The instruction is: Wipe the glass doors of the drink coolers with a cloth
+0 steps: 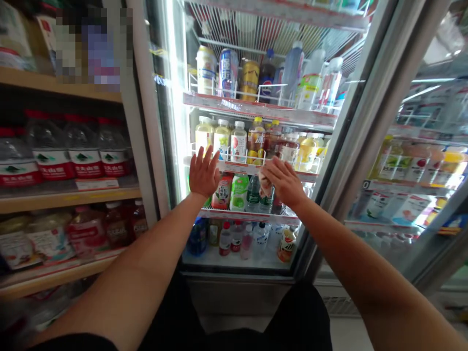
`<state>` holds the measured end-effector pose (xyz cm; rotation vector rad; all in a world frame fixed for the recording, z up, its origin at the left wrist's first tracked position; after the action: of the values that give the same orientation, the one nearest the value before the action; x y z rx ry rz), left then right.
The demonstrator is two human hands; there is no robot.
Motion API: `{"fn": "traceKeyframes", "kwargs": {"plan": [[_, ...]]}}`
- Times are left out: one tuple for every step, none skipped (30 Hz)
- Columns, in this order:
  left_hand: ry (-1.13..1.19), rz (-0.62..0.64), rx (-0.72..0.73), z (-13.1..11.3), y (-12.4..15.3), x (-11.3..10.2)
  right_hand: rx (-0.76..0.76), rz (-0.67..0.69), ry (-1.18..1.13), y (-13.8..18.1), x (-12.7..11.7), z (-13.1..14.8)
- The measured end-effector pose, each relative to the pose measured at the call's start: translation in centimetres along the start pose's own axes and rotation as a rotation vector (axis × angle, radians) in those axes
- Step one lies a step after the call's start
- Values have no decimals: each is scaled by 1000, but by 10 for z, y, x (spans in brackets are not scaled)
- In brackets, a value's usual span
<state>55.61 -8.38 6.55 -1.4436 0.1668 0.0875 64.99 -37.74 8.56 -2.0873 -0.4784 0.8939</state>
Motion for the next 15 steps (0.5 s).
{"fn": "traceKeyframes", "kwargs": {"plan": [[3, -1, -2, 0, 0, 0, 77, -66, 7, -1, 1, -2], [10, 3, -7, 0, 1, 0, 164, -138, 16, -1, 2, -4], [20, 11, -15, 0, 1, 0, 232, -197, 25, -1, 3, -5], [33, 21, -22, 0, 1, 0, 262, -227, 33, -1, 4, -5], [43, 30, -28, 0, 1, 0, 241, -219, 38, 0, 5, -4], [49, 35, -33, 0, 1, -1, 173, -168, 39, 0, 5, -2], [49, 34, -35, 0, 1, -1, 70, -88, 38, 0, 5, 0], [45, 32, -32, 0, 1, -1, -40, -1, 37, -1, 4, 2], [42, 30, -28, 0, 1, -1, -131, 73, 41, -2, 2, 2], [42, 28, -26, 0, 1, -1, -184, 120, 51, -4, -1, 0], [43, 26, -26, 0, 1, -1, -195, 133, 66, -7, -4, -4], [46, 26, -27, 0, 1, -1, -164, 111, 83, -11, -7, -9], [50, 28, -28, 0, 1, -1, -102, 59, 94, -15, -10, -15], [52, 29, -29, 0, 1, -1, -25, -5, 95, -20, -12, -20], [49, 28, -27, 0, 1, -1, 49, -70, 87, -23, -12, -23]]}}
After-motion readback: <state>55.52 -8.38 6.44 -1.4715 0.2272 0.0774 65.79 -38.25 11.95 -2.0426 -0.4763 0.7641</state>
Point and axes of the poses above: each hand's wrist, its own y-axis away from the middle knuckle, its own x-axis out of the palm, z = x × y, the point moved 1 cm from there along -y, towards the middle knuckle, and after that the axes turned 3 degrees about y, right-handed, at the moved point
